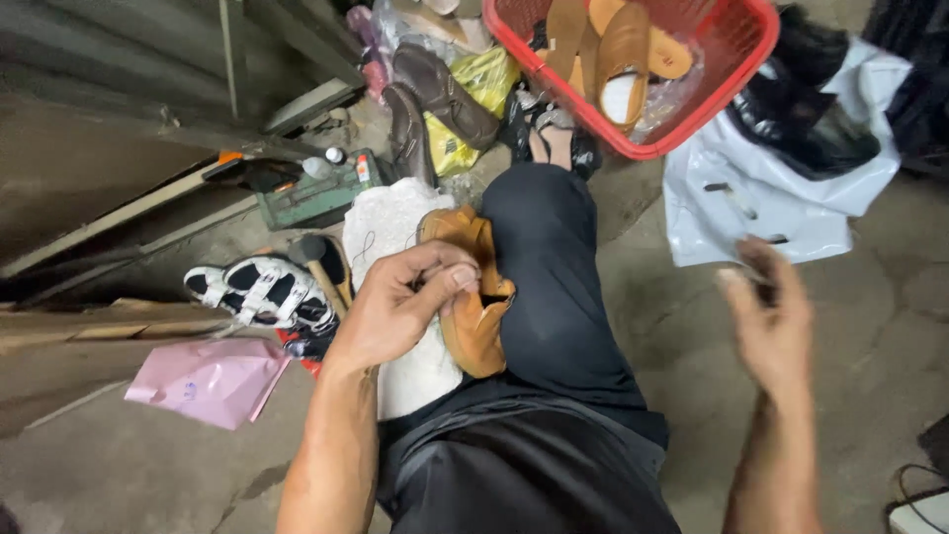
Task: Hand-sewing the sole of a brown leather shoe using a needle and thread
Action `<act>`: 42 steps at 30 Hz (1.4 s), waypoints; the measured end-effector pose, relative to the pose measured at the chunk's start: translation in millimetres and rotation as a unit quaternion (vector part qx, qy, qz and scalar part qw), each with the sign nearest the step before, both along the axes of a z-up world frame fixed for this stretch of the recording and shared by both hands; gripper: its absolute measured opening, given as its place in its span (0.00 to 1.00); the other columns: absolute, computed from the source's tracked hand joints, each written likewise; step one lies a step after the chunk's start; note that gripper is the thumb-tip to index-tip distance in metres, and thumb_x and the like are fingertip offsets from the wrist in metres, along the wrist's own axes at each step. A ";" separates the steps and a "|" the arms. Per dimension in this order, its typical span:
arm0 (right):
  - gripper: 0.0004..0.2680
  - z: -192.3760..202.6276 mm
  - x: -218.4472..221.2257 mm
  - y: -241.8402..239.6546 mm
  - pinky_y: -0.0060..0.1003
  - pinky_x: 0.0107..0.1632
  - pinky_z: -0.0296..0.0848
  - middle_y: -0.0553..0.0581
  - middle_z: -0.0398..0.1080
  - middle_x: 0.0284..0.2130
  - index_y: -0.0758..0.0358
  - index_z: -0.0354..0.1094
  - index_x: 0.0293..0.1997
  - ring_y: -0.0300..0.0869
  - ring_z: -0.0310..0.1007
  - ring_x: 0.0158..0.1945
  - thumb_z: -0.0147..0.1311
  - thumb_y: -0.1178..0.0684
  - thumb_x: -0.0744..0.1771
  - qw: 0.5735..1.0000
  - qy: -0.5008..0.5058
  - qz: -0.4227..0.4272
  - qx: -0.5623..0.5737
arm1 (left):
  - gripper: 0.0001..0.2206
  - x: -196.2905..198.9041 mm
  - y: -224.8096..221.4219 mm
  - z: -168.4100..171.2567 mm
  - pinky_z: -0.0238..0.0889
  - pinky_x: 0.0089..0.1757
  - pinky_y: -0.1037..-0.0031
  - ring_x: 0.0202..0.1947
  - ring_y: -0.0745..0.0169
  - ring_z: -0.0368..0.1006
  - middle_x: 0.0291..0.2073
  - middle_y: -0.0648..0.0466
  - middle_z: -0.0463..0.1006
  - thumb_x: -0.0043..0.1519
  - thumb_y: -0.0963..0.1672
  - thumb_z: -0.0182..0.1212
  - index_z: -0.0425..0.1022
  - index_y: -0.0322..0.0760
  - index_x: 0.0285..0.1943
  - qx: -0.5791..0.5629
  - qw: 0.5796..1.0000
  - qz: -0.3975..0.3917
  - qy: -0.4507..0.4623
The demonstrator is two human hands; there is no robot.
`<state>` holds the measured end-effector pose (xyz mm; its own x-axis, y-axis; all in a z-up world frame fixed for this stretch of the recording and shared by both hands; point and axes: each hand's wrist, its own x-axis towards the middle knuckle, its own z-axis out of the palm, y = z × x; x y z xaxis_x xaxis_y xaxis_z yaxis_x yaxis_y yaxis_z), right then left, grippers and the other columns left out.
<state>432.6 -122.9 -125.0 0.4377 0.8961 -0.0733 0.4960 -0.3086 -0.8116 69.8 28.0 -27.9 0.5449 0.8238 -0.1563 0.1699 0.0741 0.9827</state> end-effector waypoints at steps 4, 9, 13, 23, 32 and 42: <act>0.17 26.5 -91.0 38.9 0.55 0.58 0.72 0.72 0.68 0.60 0.72 0.61 0.65 0.58 0.71 0.59 0.57 0.59 0.68 0.986 0.116 0.082 0.083 | 0.07 4.7 -1.1 5.5 0.63 0.28 0.76 0.19 0.69 0.63 0.15 0.52 0.73 0.67 0.41 0.59 0.81 0.31 0.43 -0.001 1.000 -0.023 0.000; 0.23 44.9 -136.5 73.9 0.49 0.54 0.78 0.65 0.75 0.53 0.66 0.60 0.69 0.49 0.78 0.54 0.61 0.61 0.65 0.907 0.293 0.288 0.092 | 0.06 1.6 -6.1 0.8 0.65 0.29 0.78 0.19 0.70 0.68 0.17 0.52 0.76 0.66 0.40 0.60 0.81 0.29 0.44 -0.012 1.000 0.015 -0.018; 0.07 49.9 -117.2 62.0 0.34 0.34 0.82 0.58 0.79 0.26 0.66 0.79 0.46 0.38 0.78 0.29 0.56 0.60 0.67 0.914 0.307 0.262 0.032 | 0.07 -9.3 -6.1 -14.7 0.66 0.29 0.78 0.19 0.70 0.68 0.21 0.51 0.80 0.67 0.41 0.59 0.81 0.30 0.44 -0.016 0.998 0.056 -0.021; 0.06 74.4 -121.6 50.4 0.46 0.38 0.83 0.78 0.71 0.48 0.76 0.71 0.39 0.56 0.74 0.50 0.49 0.62 0.68 0.844 0.489 0.165 0.146 | 0.09 23.6 -0.8 -8.1 0.67 0.32 0.71 0.21 0.65 0.70 0.21 0.50 0.76 0.66 0.42 0.60 0.78 0.28 0.50 0.012 0.999 0.023 -0.019; 0.06 88.3 -147.2 77.2 0.33 0.23 0.82 0.64 0.74 0.28 0.74 0.78 0.41 0.40 0.74 0.28 0.58 0.60 0.66 0.860 0.418 0.289 0.044 | 0.24 -5.8 -10.1 8.0 0.63 0.31 0.71 0.22 0.62 0.66 0.25 0.48 0.78 0.59 0.47 0.69 0.72 0.27 0.60 -0.041 0.991 -0.126 0.005; 0.17 71.3 -108.8 72.8 0.35 0.26 0.83 0.66 0.78 0.33 0.70 0.66 0.63 0.41 0.72 0.29 0.51 0.53 0.68 0.888 0.325 0.303 -0.120 | 0.07 -62.1 -21.7 -35.3 0.62 0.22 0.79 0.13 0.67 0.67 0.17 0.50 0.79 0.65 0.43 0.64 0.83 0.33 0.38 -0.034 0.974 0.215 0.060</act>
<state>323.8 -50.1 -53.7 -0.3241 0.8772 -0.3543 0.0800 -0.3477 -0.9342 7.7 6.3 -63.2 0.1270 0.9574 -0.2593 0.2221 0.2273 0.9482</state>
